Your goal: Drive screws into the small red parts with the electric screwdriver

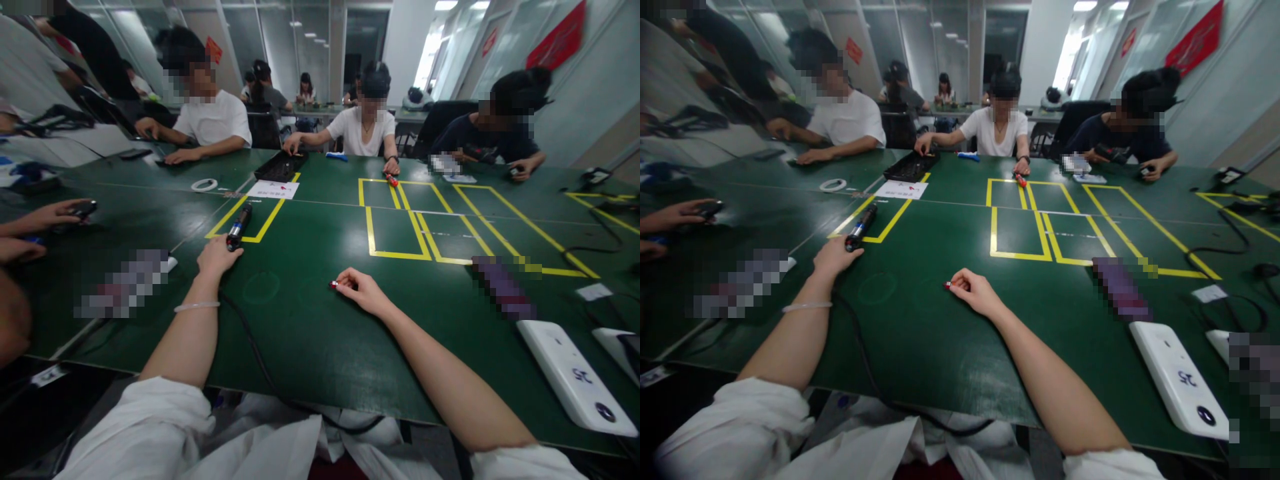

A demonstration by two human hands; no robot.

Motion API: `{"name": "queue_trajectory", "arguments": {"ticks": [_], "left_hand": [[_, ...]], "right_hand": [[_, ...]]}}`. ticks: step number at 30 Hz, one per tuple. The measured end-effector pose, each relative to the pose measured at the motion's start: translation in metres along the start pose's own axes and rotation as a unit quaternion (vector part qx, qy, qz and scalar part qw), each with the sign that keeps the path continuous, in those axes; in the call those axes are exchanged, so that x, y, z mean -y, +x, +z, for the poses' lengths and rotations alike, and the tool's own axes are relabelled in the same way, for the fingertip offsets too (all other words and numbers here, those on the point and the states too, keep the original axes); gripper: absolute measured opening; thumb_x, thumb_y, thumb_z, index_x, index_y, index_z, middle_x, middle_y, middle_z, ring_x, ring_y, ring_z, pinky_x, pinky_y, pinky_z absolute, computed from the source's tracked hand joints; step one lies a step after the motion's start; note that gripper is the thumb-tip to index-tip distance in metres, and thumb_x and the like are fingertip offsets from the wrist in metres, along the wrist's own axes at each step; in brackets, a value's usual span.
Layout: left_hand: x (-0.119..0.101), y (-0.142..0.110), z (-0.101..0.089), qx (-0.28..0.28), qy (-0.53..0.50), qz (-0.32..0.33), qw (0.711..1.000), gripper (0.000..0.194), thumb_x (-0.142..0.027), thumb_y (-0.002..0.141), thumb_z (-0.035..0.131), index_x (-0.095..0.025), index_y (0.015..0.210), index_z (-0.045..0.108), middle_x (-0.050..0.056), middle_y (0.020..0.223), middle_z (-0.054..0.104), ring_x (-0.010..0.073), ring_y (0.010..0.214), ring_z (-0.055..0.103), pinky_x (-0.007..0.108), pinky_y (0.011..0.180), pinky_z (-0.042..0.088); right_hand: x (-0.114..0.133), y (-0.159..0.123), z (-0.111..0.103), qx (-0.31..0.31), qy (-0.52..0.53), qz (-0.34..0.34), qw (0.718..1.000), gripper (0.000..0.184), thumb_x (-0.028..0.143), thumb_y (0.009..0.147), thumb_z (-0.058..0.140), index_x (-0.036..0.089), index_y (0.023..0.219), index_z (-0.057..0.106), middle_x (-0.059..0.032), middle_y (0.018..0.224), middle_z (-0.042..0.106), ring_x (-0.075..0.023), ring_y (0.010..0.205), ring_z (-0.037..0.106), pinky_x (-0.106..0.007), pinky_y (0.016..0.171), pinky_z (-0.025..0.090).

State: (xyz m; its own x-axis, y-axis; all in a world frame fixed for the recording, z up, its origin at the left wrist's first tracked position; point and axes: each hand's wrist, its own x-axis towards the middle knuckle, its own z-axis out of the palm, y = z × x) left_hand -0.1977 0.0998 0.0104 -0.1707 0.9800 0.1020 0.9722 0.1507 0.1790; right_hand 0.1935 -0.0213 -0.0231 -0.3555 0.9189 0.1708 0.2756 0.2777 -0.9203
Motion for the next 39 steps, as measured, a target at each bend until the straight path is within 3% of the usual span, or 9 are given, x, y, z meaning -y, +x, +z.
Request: {"name": "queue_trajectory", "arguments": {"ticks": [5,10,19,24,32,39], "left_hand": [[-0.014,-0.003,0.003,-0.007,0.017,0.02,1.0,0.056,-0.049,0.08,0.06,-0.012,0.121,0.053,0.019,0.121,0.056,0.0322,0.103,0.057,0.041,0.077,0.047],[-0.042,-0.021,0.011,-0.022,0.035,0.049,0.998,0.055,-0.051,0.077,0.059,-0.016,0.12,0.055,0.017,0.118,0.057,0.032,0.102,0.058,0.041,0.078,0.05],[-0.114,-0.076,0.017,-0.014,0.003,0.223,0.975,0.06,-0.046,0.078,0.057,-0.02,0.131,0.047,0.013,0.126,0.053,0.0304,0.108,0.054,0.038,0.08,0.05],[-0.142,-0.105,0.019,0.005,-0.044,0.307,0.951,0.061,-0.04,0.078,0.059,-0.02,0.134,0.044,0.012,0.126,0.052,0.0292,0.109,0.053,0.037,0.084,0.049],[-0.159,-0.132,0.022,0.042,-0.107,0.366,0.923,0.067,-0.038,0.077,0.061,-0.023,0.138,0.04,0.011,0.128,0.05,0.0293,0.113,0.052,0.039,0.09,0.048],[-0.165,-0.141,0.021,0.051,-0.113,0.386,0.914,0.065,-0.037,0.078,0.059,-0.022,0.138,0.04,0.011,0.13,0.05,0.0281,0.115,0.051,0.038,0.093,0.048]], "right_hand": [[0.0,0.0,0.0,0.001,-0.002,-0.003,1.0,0.025,0.039,0.084,0.061,0.016,0.094,0.059,0.0,0.076,0.058,-0.0112,0.067,0.051,-0.024,0.064,0.043],[0.004,-0.001,0.0,-0.003,-0.006,-0.007,1.0,0.024,0.039,0.085,0.06,0.016,0.094,0.059,-0.0009,0.078,0.06,-0.011,0.066,0.051,-0.024,0.063,0.043],[-0.001,0.001,0.001,-0.03,-0.032,-0.011,0.999,0.023,0.039,0.084,0.062,0.018,0.093,0.059,0.0009,0.072,0.056,-0.0117,0.063,0.049,-0.024,0.06,0.04],[-0.004,0.002,0.001,-0.055,-0.032,-0.012,0.998,0.024,0.04,0.084,0.061,0.018,0.093,0.059,0.0012,0.071,0.055,-0.0118,0.062,0.049,-0.025,0.059,0.04],[-0.005,0.002,0.001,-0.066,-0.039,-0.033,0.996,0.018,0.035,0.085,0.061,0.018,0.092,0.056,0.001,0.074,0.057,-0.0126,0.064,0.051,-0.025,0.062,0.042],[-0.006,0.003,0.003,-0.059,-0.137,-0.08,0.986,0.011,0.025,0.082,0.064,0.019,0.087,0.057,-0.0014,0.083,0.057,-0.014,0.072,0.054,-0.026,0.068,0.044]]}}
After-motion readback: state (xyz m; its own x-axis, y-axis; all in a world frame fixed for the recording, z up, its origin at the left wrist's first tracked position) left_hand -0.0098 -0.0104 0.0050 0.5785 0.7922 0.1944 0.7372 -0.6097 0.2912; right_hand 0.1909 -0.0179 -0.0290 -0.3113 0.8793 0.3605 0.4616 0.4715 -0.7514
